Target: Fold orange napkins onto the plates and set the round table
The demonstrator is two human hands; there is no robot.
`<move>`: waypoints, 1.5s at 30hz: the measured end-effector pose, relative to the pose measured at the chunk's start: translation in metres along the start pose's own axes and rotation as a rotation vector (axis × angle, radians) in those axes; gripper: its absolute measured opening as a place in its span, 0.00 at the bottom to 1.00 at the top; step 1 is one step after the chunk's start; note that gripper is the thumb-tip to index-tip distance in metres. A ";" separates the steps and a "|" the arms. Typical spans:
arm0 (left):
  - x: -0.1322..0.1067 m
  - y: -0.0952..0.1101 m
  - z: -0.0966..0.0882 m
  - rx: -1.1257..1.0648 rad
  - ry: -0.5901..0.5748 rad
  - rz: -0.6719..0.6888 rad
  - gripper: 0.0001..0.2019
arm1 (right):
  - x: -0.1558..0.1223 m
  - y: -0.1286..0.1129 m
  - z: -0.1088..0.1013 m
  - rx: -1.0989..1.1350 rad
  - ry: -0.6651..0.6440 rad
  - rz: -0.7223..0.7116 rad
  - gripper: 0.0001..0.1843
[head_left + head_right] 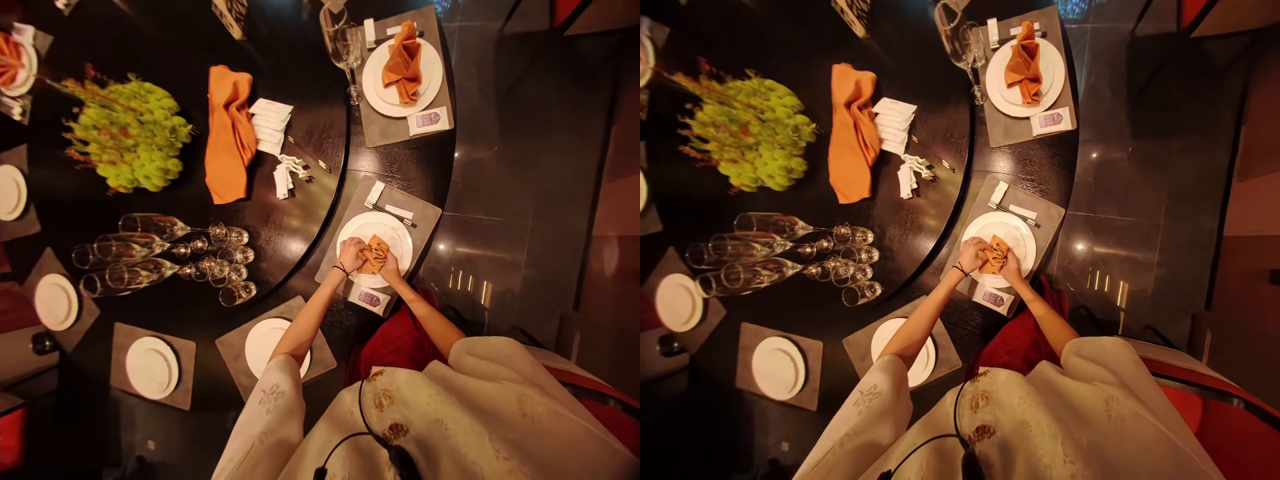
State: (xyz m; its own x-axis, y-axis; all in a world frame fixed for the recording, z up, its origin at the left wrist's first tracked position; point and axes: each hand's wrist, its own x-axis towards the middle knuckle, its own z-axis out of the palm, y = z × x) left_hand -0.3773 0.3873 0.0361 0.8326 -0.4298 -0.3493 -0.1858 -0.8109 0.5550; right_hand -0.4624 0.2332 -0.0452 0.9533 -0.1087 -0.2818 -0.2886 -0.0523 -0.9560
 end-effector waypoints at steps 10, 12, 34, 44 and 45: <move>0.030 -0.016 -0.006 -0.003 -0.115 0.129 0.05 | -0.015 -0.016 -0.015 -0.227 0.118 -0.037 0.24; 0.031 -0.017 -0.004 0.004 -0.098 0.153 0.04 | -0.009 -0.019 -0.016 -0.269 0.051 -0.032 0.19; 0.025 0.000 0.037 -0.094 -0.041 0.144 0.08 | -0.001 -0.026 -0.019 -0.484 -0.081 0.039 0.14; -0.018 0.008 0.026 -0.308 0.315 -0.026 0.20 | 0.008 -0.027 -0.018 -0.689 -0.127 0.069 0.14; -0.032 0.011 0.030 -0.385 0.361 -0.026 0.21 | 0.009 -0.027 -0.018 -0.692 -0.115 0.059 0.14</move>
State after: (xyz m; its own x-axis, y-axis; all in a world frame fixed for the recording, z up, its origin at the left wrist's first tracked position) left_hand -0.4216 0.3799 0.0303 0.9738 -0.1919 -0.1220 -0.0139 -0.5857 0.8104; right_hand -0.4479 0.2160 -0.0205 0.9269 -0.0273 -0.3744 -0.2940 -0.6730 -0.6787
